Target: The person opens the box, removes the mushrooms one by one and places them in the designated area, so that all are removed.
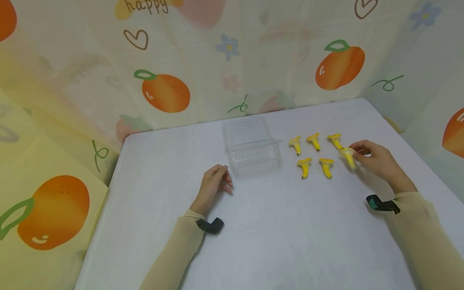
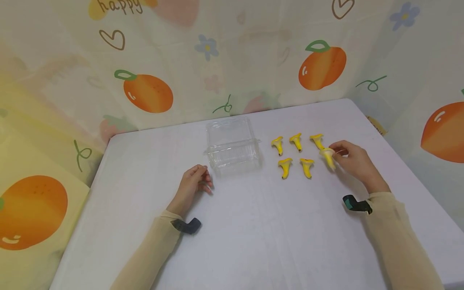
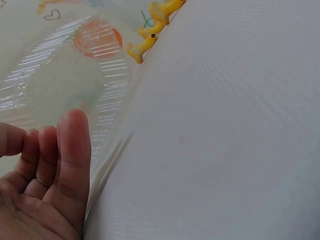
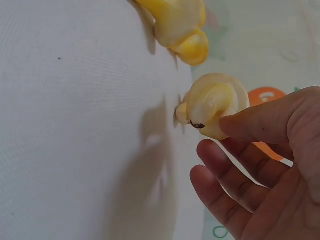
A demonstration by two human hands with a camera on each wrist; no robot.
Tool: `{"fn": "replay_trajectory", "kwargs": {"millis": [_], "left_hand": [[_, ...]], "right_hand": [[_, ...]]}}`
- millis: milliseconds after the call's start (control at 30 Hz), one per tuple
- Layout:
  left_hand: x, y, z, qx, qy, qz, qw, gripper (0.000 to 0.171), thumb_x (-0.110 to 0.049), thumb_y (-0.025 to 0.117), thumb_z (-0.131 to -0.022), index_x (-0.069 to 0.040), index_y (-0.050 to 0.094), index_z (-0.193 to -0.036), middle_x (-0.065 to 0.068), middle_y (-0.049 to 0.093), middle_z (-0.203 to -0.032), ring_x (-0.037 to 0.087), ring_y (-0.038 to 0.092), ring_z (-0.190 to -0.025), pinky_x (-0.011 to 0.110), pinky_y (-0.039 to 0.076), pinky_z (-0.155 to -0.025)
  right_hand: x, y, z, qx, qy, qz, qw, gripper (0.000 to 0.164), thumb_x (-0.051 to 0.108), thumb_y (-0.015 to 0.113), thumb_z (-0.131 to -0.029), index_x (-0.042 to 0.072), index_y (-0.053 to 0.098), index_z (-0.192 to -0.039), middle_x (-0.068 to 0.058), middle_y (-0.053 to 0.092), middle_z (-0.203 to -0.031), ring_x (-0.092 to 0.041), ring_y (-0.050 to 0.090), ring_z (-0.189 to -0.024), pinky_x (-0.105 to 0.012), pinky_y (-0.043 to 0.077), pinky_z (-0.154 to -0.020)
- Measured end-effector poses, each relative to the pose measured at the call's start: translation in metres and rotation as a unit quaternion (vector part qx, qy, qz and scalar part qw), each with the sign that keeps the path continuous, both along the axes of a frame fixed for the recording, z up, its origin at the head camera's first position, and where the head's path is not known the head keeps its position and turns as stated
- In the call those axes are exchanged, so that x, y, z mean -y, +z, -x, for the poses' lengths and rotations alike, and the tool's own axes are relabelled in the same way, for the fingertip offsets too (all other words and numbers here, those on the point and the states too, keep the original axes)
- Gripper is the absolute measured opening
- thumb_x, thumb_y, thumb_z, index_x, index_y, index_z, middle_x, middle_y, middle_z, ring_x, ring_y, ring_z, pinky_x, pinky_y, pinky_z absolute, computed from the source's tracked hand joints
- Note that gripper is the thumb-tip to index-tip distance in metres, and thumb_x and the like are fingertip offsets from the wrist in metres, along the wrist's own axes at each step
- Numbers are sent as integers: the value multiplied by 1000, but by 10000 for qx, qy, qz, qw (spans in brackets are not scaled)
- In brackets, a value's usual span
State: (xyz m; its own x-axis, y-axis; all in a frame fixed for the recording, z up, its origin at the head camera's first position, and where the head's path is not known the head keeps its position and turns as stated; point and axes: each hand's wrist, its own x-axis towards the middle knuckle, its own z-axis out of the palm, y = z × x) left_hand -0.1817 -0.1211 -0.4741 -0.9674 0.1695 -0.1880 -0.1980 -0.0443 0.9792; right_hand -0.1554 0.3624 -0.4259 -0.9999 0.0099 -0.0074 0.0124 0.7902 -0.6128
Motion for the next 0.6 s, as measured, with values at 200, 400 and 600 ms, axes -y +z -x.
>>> {"fn": "replay_trajectory", "kwargs": {"millis": [200,400,600], "left_hand": [[0,1,0,38,-24,-31,10000,28,-23,52,-104,1,56,-90,3,60,-73,16,62,-63,30,59,-52],[0,1,0,31,-15,-38,10000,27,-23,52,-104,-2,56,-88,4,60,-72,16,62,-63,29,59,-51],[0,0,0,69,13,-54,10000,24,-20,52,-103,-4,57,-87,3,60,-71,15,62,-62,29,58,-50]], "right_hand": [[1,-2,-1,47,10,-9,10000,33,15,53,-104,-4,54,-130,-34,60,-124,-48,56,-114,-40,47,-82],[0,-5,-1,238,-23,-27,9997,34,16,53,-104,-4,52,-132,-34,58,-126,-49,54,-116,-47,49,-84],[1,-8,-1,369,-74,-23,9993,34,15,52,-104,-5,52,-132,-35,57,-128,-51,53,-118,-54,49,-88]]}}
